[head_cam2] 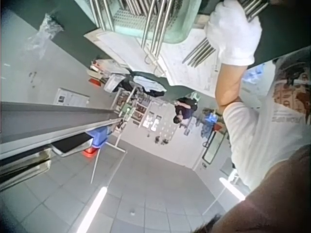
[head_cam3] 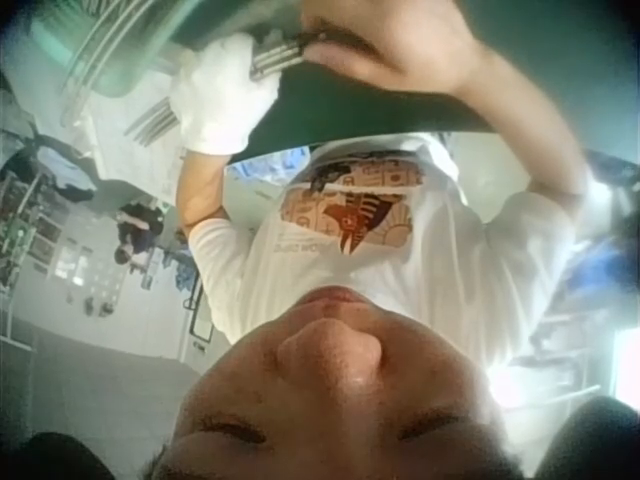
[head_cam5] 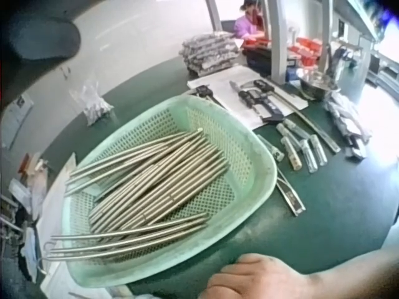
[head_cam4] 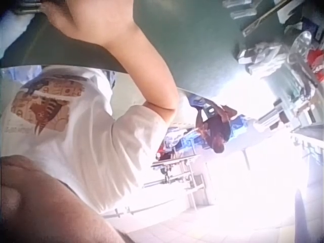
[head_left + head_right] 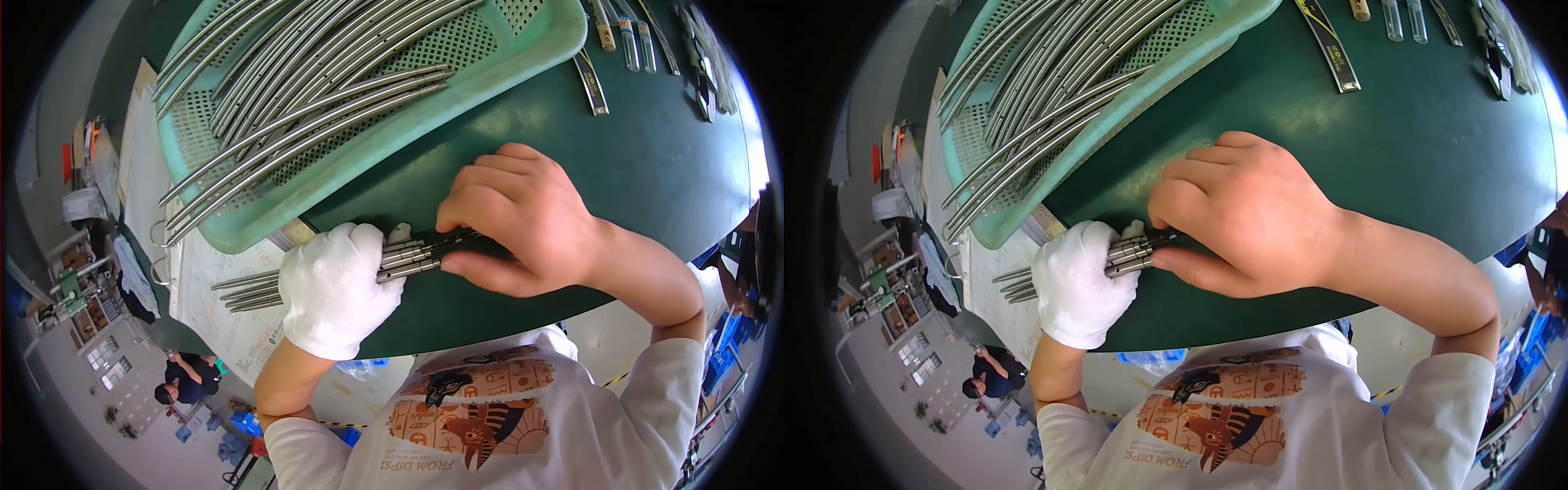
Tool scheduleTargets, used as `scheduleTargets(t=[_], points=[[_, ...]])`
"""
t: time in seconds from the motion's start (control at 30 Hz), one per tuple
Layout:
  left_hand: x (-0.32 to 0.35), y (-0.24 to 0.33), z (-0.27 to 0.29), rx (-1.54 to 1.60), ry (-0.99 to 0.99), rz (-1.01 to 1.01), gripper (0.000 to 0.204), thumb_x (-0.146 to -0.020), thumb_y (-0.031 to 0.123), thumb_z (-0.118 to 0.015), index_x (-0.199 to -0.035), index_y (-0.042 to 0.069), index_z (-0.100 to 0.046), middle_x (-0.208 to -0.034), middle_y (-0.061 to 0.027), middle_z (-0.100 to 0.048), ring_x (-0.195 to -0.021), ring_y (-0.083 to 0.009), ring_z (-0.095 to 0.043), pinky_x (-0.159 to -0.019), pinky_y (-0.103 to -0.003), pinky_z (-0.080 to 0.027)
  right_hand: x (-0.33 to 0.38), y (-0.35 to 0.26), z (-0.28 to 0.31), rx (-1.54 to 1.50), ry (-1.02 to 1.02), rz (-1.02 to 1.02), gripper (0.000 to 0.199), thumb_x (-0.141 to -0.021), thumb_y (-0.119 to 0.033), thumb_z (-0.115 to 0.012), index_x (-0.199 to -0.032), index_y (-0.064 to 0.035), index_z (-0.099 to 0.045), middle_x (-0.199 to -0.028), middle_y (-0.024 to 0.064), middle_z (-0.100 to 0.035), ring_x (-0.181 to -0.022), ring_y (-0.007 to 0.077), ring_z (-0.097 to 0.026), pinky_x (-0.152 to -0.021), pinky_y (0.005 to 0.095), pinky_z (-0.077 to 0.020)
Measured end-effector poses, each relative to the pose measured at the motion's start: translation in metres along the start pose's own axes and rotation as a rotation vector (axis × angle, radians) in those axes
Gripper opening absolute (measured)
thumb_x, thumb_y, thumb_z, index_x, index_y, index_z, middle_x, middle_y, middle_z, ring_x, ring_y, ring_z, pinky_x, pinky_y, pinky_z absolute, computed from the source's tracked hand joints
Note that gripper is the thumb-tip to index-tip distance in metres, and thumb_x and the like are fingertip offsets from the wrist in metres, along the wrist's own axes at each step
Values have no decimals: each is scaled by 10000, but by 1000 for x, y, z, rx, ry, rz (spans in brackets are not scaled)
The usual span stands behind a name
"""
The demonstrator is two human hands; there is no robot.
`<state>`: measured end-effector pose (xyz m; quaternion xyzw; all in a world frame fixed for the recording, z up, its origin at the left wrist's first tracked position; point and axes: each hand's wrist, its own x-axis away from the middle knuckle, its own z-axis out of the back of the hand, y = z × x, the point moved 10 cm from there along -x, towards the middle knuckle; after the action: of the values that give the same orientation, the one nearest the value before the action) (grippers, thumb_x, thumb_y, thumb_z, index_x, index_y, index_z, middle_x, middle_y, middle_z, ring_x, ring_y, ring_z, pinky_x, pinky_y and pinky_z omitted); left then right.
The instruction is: The worker is manually assembling small metal caps onto the ends of curved metal rods at an industrial workbench.
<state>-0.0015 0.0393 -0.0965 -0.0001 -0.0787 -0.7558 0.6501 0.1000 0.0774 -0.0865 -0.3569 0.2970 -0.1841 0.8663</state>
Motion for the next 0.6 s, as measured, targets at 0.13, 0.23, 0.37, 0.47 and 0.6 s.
scheduleTargets(t=[0.13,0.23,0.37,0.47,0.6], points=[[-1,0,1,7,1,2,277,-726,294,-671,-611,98,-512,-577,-84,-539,-514,-292,-562,-475,-412,-437,2,-4,-7,45,-41,75,187,-718,-156,-675,-845,-85,-556,-727,39,-553,-639,240,-540,-585,342,-381],[0,-1,-1,-2,0,0,284,-737,301,-664,-609,97,-513,-576,-85,-540,-515,-291,-562,-472,-411,-434,-1,4,0,-93,22,-26,160,-733,-154,-672,-830,-91,-561,-730,33,-555,-641,239,-542,-594,345,-382],[0,-1,-1,-16,-3,9,298,-753,312,-653,-604,98,-509,-574,-84,-540,-512,-285,-563,-463,-407,-429,0,-1,-7,-12,-22,37,158,-728,-149,-679,-822,-97,-563,-727,22,-555,-643,230,-543,-606,343,-382],[-1,0,-1,-12,6,2,302,-756,313,-652,-602,98,-507,-573,-83,-540,-505,-282,-561,-460,-405,-426,-1,0,-2,-63,3,-5,180,-715,-152,-683,-811,-93,-543,-727,26,-553,-666,232,-553,-614,341,-390],[0,0,0,12,3,-17,298,-750,309,-659,-604,99,-506,-568,-82,-537,-494,-283,-556,-456,-405,-423,0,-5,-10,59,-93,41,204,-709,-157,-683,-813,-87,-521,-726,28,-557,-676,234,-563,-621,333,-396]])
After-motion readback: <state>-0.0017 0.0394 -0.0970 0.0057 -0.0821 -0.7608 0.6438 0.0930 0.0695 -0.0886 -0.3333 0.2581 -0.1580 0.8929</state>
